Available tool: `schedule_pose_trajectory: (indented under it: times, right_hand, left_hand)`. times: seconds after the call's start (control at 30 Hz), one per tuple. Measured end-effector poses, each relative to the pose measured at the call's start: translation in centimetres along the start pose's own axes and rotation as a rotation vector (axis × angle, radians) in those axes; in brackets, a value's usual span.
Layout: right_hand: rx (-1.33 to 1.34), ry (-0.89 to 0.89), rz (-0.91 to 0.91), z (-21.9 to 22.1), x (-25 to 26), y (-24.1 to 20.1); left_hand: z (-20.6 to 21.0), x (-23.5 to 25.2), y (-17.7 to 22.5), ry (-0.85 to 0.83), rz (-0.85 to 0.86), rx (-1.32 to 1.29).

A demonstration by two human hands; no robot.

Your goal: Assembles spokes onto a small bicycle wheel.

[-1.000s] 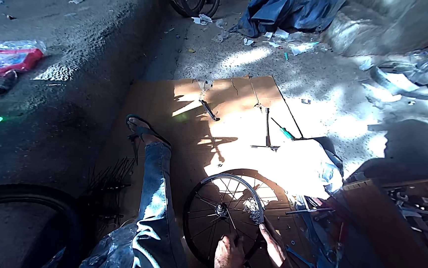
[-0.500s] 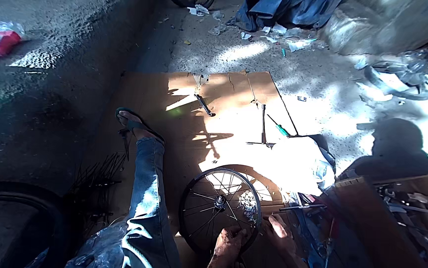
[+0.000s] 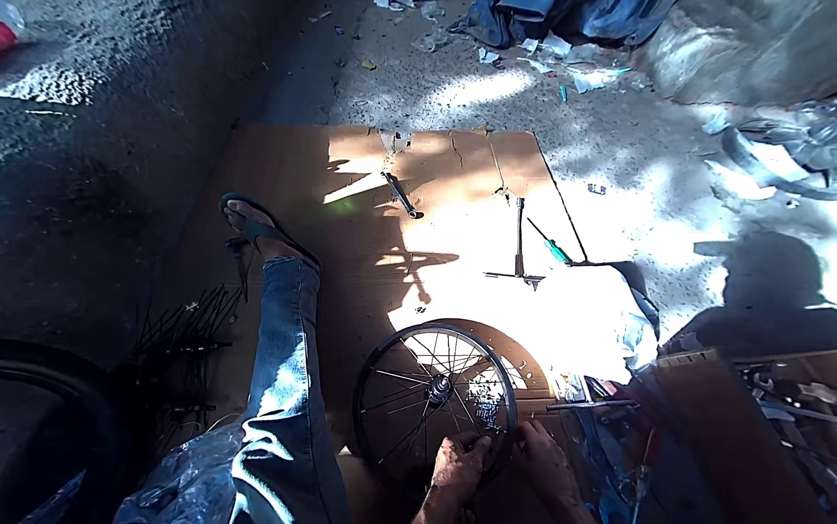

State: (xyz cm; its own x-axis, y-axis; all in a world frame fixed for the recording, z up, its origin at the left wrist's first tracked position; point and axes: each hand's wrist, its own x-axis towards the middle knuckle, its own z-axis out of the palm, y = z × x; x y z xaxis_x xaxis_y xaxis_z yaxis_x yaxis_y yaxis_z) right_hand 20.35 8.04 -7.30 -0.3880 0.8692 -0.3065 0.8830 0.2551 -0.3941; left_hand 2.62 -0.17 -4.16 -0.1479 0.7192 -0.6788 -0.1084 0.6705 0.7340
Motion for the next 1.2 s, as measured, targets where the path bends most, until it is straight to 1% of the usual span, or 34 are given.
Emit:
schedule_pose_trajectory:
  times: [0.1, 0.17, 0.23, 0.27, 0.33, 0.43, 0.63, 0.77, 0.83, 0.93, 1.0, 1.13, 1.2]
  right_hand:
    - [0.471, 0.039, 0.065, -0.8, -2.2, 0.3]
    - [0.74, 0.065, 0.061, -1.4, -4.2, -0.4]
    - [1.014, 0.13, 0.067, -1.3, -5.8, -1.3]
    - [1.112, 0.152, 0.081, -1.1, -6.3, -1.6]
    - [1.203, 0.179, 0.141, -0.7, -6.7, -2.2]
    - [1.219, 0.203, 0.242, -1.0, -6.6, -3.0]
    - [1.224, 0.182, 0.208, -0.9, -6.1, -2.7]
    - [1.189, 0.201, 0.208, -0.6, -5.9, -2.7]
    - [1.168, 0.2, 0.246, 0.1, -5.8, -2.7]
    - [1.239, 0.188, 0.318, 0.8, -5.9, -3.2]
    - [1.243, 0.204, 0.309, 1.1, -5.9, -3.3]
    - [1.142, 0.243, 0.239, 1.0, -6.2, -3.5]
    - [1.118, 0.244, 0.231, 1.0, -6.3, -3.6]
  left_hand:
    - [-0.1, -0.1, 0.1, 0.007, 0.0, -0.016]
    - [0.0, -0.1, 0.5, 0.006, -0.002, -0.029]
    - [0.5, 0.0, 0.7, 0.006, 0.007, -0.045]
    - [0.8, 0.1, 0.8, 0.011, 0.009, -0.054]
    - [1.5, 0.4, 0.8, 0.046, -0.01, -0.041]
    - [2.5, 0.8, 0.8, 0.089, -0.072, 0.042]
    - [2.9, 0.7, 1.2, 0.118, -0.13, 0.088]
    - [3.2, 1.0, 1.2, 0.131, -0.145, 0.106]
    - [3.3, 1.1, 1.3, 0.131, -0.151, 0.109]
    - [3.3, 1.0, 1.2, 0.116, -0.147, 0.097]
    - [3.1, 0.9, 1.1, 0.105, -0.14, 0.082]
    - [3.0, 0.7, 1.1, 0.099, -0.137, 0.087]
    - [3.0, 0.7, 1.1, 0.095, -0.129, 0.08]
